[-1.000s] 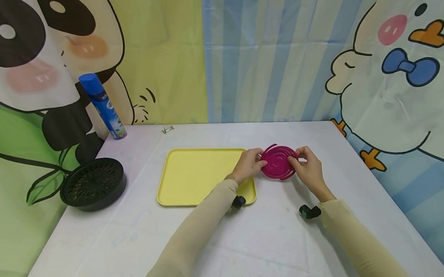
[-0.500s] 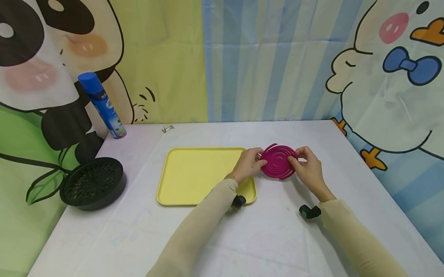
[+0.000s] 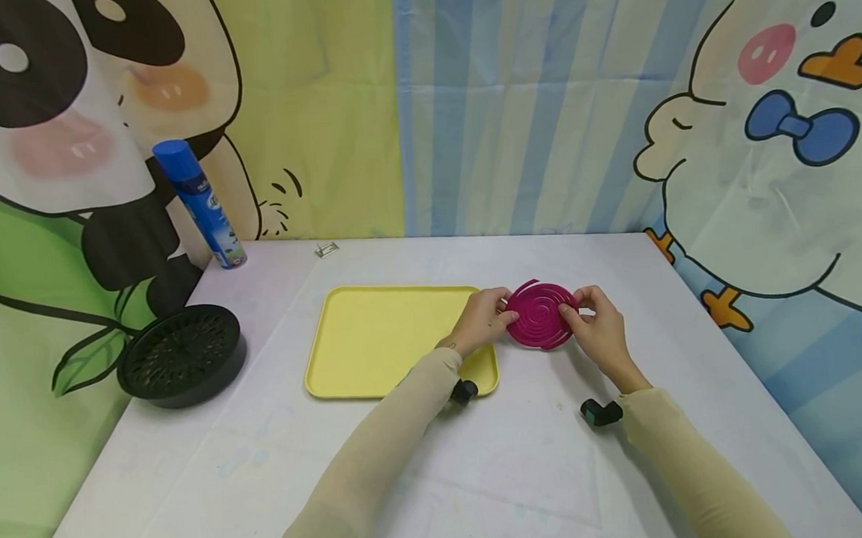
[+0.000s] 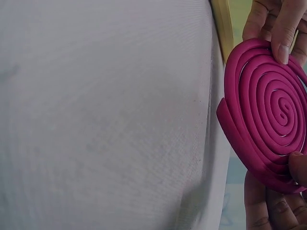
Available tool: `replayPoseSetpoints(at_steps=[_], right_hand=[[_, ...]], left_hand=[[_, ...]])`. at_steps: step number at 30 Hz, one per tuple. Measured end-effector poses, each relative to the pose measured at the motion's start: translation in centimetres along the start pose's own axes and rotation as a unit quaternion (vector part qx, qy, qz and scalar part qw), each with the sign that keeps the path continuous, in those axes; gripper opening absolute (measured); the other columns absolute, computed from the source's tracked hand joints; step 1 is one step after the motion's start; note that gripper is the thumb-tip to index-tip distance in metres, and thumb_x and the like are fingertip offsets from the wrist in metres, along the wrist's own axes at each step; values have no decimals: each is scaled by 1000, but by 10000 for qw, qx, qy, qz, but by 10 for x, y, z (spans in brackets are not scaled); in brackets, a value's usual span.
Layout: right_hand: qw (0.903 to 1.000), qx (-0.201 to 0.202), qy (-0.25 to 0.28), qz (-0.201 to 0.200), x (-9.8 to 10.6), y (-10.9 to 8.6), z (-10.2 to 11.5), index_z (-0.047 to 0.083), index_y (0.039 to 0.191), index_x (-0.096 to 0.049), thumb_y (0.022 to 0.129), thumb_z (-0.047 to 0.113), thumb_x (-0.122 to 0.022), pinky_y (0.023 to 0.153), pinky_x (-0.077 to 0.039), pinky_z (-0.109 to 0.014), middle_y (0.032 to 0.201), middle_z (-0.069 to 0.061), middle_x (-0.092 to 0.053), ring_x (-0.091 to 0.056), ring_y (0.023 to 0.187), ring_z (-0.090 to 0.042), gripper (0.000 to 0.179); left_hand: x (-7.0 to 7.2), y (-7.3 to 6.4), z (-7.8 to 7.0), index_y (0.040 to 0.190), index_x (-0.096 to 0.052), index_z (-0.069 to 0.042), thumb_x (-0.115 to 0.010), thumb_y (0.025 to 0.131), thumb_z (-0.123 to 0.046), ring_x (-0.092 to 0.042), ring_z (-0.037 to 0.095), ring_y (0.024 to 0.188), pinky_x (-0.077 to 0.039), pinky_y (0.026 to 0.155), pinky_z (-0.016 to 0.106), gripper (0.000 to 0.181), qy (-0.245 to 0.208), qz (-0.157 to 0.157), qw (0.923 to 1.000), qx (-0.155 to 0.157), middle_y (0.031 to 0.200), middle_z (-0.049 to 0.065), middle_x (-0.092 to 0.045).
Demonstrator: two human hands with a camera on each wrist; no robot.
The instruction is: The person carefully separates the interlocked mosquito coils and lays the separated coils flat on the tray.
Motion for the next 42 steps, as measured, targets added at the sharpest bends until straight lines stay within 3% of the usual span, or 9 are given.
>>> replayPoseSetpoints(at_steps=[29, 42], right_hand=[[10000, -7, 90, -42, -3, -1, 0, 2, 110, -53, 97, 15, -68, 69, -46, 0, 110, -17, -65, -67, 104, -30, 24], [10000, -32, 75, -14, -4, -3, 1, 2, 110, -53, 97, 16, -68, 72, -44, 2, 108, -17, -64, -65, 108, -29, 24]], left_hand=[[-1, -1, 3, 109, -69, -8, -68, 97, -12, -62, 12, 81, -51, 69, 18, 12, 31, -42, 10000, 53, 93, 4, -70], [-1, -2, 4, 107, -69, -8, -69, 97, -12, -62, 10, 79, -50, 67, 18, 11, 34, -53, 10000, 42, 91, 4, -70]])
Point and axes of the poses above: each hand's wrist, its own y-axis towards the middle knuckle, its own x-axis out of the back of the hand, z = x × y, the point moved 3 cm from there along y, towards the middle knuckle
